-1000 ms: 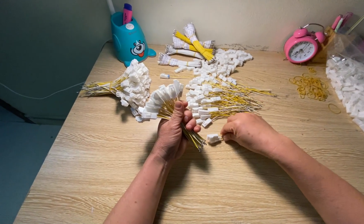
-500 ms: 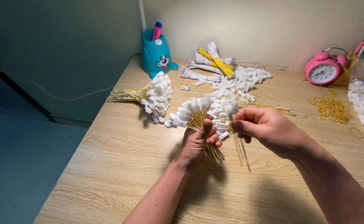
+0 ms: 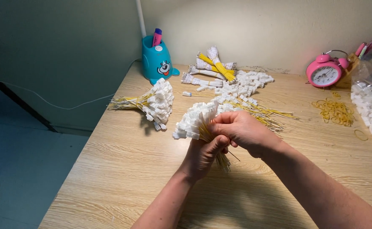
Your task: A person is gathering small white plastic components with yellow stems from a desk and organizing them into a large bundle held in their hand.
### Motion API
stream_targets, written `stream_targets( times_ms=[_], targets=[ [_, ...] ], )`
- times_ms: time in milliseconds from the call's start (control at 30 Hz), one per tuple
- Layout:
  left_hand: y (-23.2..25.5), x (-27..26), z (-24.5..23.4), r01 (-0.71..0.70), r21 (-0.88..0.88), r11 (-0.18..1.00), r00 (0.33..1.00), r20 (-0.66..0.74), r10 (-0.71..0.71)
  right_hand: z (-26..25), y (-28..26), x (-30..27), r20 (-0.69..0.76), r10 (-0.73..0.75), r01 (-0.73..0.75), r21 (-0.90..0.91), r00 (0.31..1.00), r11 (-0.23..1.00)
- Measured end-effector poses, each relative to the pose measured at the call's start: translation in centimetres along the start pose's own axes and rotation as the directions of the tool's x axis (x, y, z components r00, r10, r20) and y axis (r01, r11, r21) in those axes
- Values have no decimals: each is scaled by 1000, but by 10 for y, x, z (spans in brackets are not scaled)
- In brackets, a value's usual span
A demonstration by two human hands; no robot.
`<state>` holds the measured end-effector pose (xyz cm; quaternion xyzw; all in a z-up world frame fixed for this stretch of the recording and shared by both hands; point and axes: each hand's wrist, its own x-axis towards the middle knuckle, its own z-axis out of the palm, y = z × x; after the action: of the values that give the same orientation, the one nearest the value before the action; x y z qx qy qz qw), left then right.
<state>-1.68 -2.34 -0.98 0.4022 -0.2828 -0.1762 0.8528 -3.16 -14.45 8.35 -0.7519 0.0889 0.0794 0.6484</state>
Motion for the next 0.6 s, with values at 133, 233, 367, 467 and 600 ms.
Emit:
stream_targets(
  times_ms=[133, 233, 367, 467, 600],
  targets=[
    [0, -2, 2, 9, 62, 998, 998, -58, -5, 2, 5, -1, -16, -6, 7, 60, 1000, 998],
    [17, -3, 18, 17, 108, 994, 991, -131, -3, 4, 1, -9, -25, -17, 19, 90, 1000, 996],
    [9, -1, 12, 70, 108, 992, 985, -167, -52, 11, -11, -23, -39, -35, 38, 82, 999, 996],
    [0, -1, 9, 120, 99, 988, 975, -197, -98, 15, -25, -35, -54, -64, 63, -20, 996, 998],
    [30, -3, 36, 104, -112, 988, 939, -316, -135, -7, -43, -39, -130, -167, 118, -323, 977, 939]
  ],
)
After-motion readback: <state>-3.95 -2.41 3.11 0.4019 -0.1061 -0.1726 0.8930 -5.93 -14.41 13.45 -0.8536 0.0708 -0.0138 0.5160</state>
